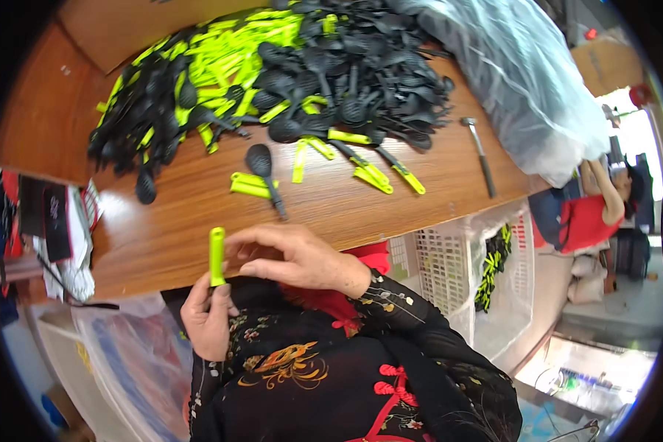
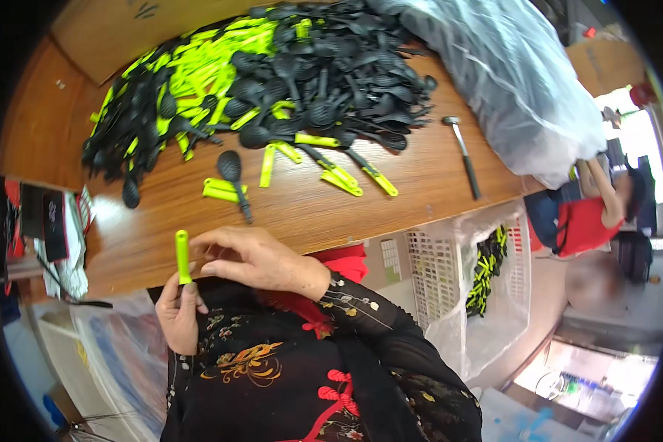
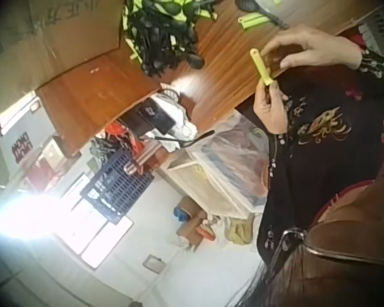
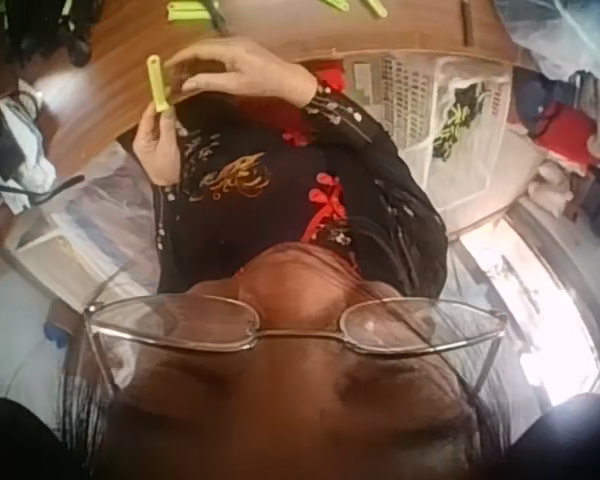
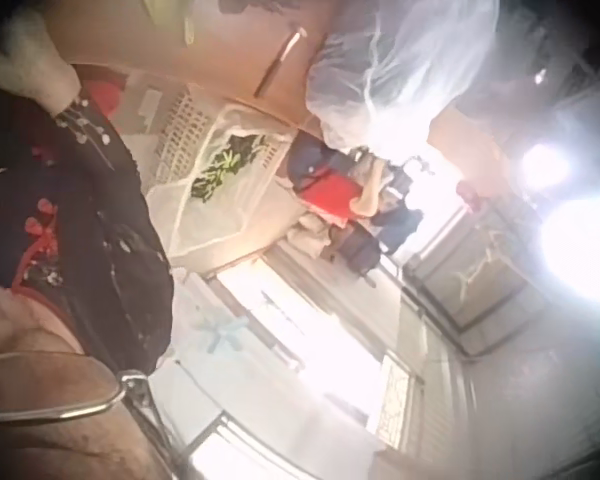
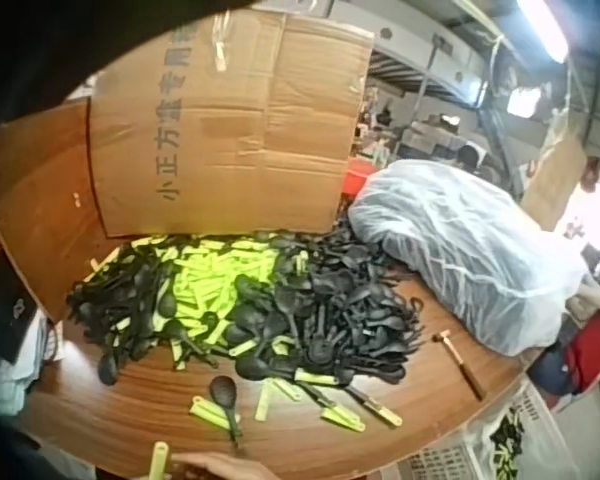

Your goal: Assembling neon yellow plastic components onto black mesh plastic parts at a workbench.

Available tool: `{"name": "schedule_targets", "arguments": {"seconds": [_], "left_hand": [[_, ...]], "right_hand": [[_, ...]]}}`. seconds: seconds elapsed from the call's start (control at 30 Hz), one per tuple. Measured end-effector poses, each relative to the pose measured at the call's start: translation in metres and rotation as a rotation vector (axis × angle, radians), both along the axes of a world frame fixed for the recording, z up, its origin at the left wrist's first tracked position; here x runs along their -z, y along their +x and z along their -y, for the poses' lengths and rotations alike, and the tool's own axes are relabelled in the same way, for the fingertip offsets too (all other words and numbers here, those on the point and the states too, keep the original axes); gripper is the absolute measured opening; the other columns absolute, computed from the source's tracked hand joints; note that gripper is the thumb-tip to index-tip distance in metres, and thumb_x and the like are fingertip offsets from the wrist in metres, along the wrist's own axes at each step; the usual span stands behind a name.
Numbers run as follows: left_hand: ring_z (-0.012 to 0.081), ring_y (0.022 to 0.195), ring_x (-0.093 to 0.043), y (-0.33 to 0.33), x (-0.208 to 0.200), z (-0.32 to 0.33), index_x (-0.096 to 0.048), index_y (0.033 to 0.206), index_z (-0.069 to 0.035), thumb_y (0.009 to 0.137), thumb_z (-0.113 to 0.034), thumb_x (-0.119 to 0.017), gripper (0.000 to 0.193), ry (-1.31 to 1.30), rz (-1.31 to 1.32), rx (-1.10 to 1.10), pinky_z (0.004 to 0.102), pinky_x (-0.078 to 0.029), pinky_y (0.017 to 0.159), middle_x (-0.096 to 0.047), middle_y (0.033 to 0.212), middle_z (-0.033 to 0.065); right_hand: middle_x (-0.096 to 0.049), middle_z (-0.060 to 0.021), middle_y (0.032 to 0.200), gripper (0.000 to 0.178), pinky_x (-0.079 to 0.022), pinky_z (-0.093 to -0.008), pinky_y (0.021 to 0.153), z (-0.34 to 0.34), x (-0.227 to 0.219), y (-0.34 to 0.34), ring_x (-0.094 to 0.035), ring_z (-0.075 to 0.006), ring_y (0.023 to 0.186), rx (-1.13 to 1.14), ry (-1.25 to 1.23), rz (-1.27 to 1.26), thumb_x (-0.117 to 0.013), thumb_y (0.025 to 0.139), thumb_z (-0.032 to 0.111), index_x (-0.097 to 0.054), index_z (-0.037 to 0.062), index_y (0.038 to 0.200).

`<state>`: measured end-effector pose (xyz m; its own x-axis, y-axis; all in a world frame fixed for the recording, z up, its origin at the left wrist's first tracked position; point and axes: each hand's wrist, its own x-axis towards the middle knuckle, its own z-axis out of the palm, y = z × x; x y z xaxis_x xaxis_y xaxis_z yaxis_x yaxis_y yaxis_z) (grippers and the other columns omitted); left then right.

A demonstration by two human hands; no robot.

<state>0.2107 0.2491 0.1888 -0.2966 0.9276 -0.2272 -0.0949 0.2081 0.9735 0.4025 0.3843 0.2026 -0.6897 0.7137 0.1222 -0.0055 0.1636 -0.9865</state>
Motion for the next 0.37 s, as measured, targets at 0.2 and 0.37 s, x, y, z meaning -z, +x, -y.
{"name": "schedule_targets", "arguments": {"seconds": [0.2,0.37], "left_hand": [[0.0065,0.065,-0.052,-0.009,0.017,0.006,-0.066,0.128,0.004,0.109,-0.019,-0.059,0.03,-0.106,0.083,-0.175,0.0205,-0.045,0.059,-0.056,0.077,-0.0003],[0.0063,0.066,-0.05,-0.021,0.026,0.006,-0.065,0.126,0.003,0.11,-0.02,-0.058,0.029,-0.1,0.195,-0.144,0.0217,-0.043,0.057,-0.052,0.076,-0.001]], "right_hand": [[-0.076,-0.011,0.117,0.029,-0.054,-0.0353,0.095,-0.082,-0.008,0.181,-0.071,-0.0248,0.106,0.888,0.433,0.26,-0.066,0.095,0.006,-0.072,0.0061,0.123],[-0.072,-0.0162,0.119,0.039,-0.05,-0.0454,0.102,-0.12,0.025,0.317,-0.065,-0.0356,0.115,1.232,0.967,1.031,-0.073,0.088,0.011,-0.068,0.0064,0.126]]}}
